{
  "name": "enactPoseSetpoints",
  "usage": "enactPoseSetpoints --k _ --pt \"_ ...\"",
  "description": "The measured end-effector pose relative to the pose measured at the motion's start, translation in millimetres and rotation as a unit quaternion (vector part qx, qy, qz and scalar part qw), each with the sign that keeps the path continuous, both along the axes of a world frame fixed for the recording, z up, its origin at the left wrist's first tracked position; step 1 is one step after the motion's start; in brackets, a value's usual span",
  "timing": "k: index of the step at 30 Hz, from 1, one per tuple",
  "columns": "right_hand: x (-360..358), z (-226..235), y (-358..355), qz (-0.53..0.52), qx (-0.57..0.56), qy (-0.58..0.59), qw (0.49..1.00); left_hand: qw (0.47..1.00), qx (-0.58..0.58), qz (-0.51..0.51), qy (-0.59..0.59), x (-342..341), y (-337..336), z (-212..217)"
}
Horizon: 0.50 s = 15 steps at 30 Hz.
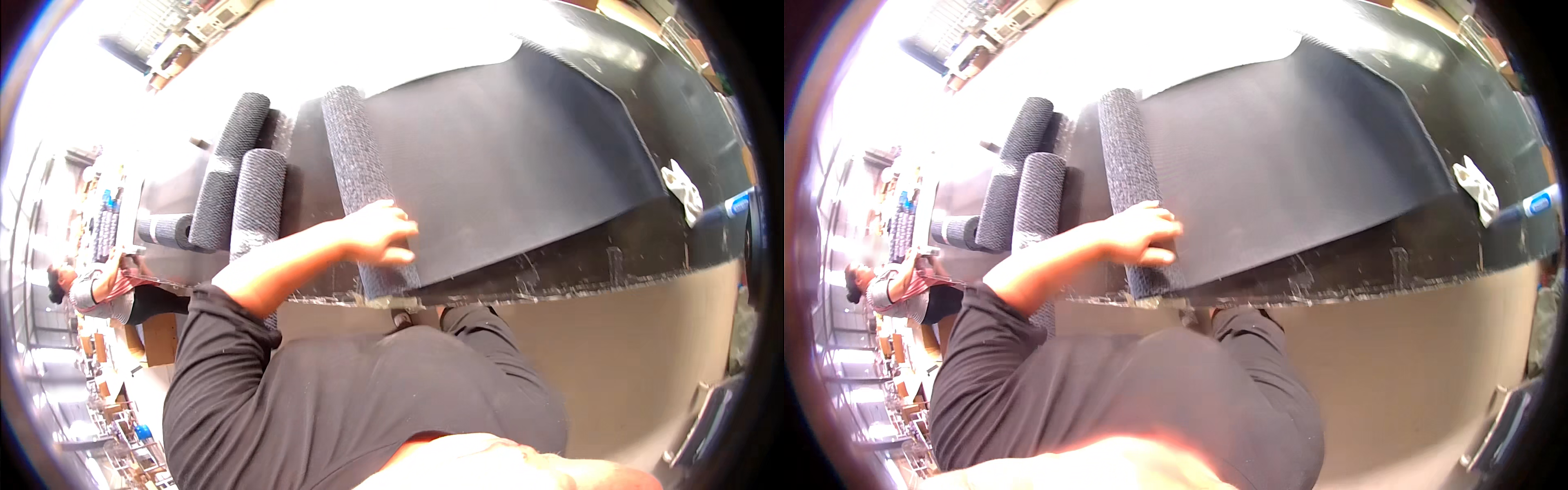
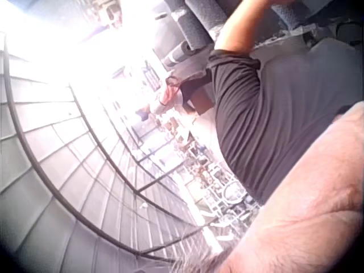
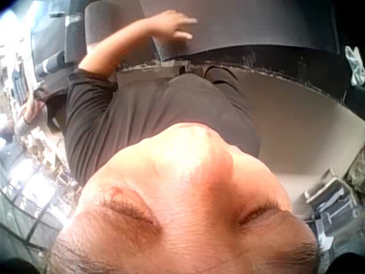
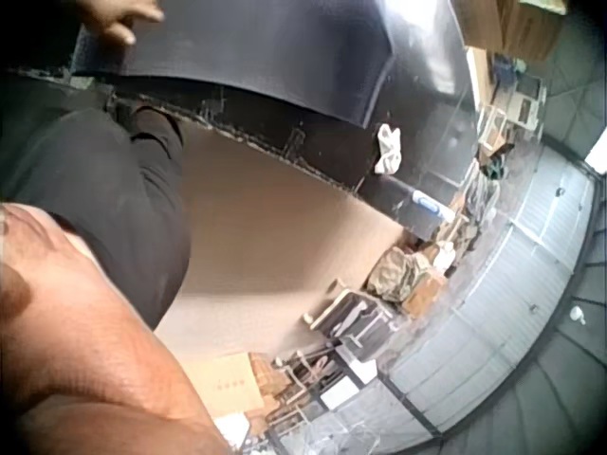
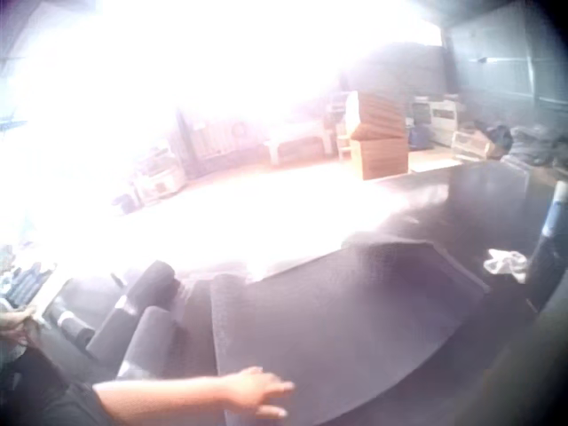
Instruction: The person wraps several rolled gray mats in clear plastic bags on a large table. They pick up each roll, slide it into a bag, and then seal the bag using a handheld heat sealer. The wrapped rolls are then placed back on the table.
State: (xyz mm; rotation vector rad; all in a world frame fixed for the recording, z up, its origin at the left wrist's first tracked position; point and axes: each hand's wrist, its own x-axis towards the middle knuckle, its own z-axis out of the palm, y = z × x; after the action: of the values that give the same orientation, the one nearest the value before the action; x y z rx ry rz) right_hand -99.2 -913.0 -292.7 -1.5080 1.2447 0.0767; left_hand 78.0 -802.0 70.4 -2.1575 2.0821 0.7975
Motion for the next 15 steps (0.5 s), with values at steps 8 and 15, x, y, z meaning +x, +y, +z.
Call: enactPoseSetpoints --k 8,15 --pt "23.4 -36.9 -3.3 0.067 -0.075 0.060 0.993 0.832 -0.042 0.553 0.003 -4.3 188.4 -1.2" --pt "-41.3 -43.4 -8.9 0.130 -0.098 0.031 0.986 0.866 -0.254 0.411 -0.128 17.1 214.6 -6.8"
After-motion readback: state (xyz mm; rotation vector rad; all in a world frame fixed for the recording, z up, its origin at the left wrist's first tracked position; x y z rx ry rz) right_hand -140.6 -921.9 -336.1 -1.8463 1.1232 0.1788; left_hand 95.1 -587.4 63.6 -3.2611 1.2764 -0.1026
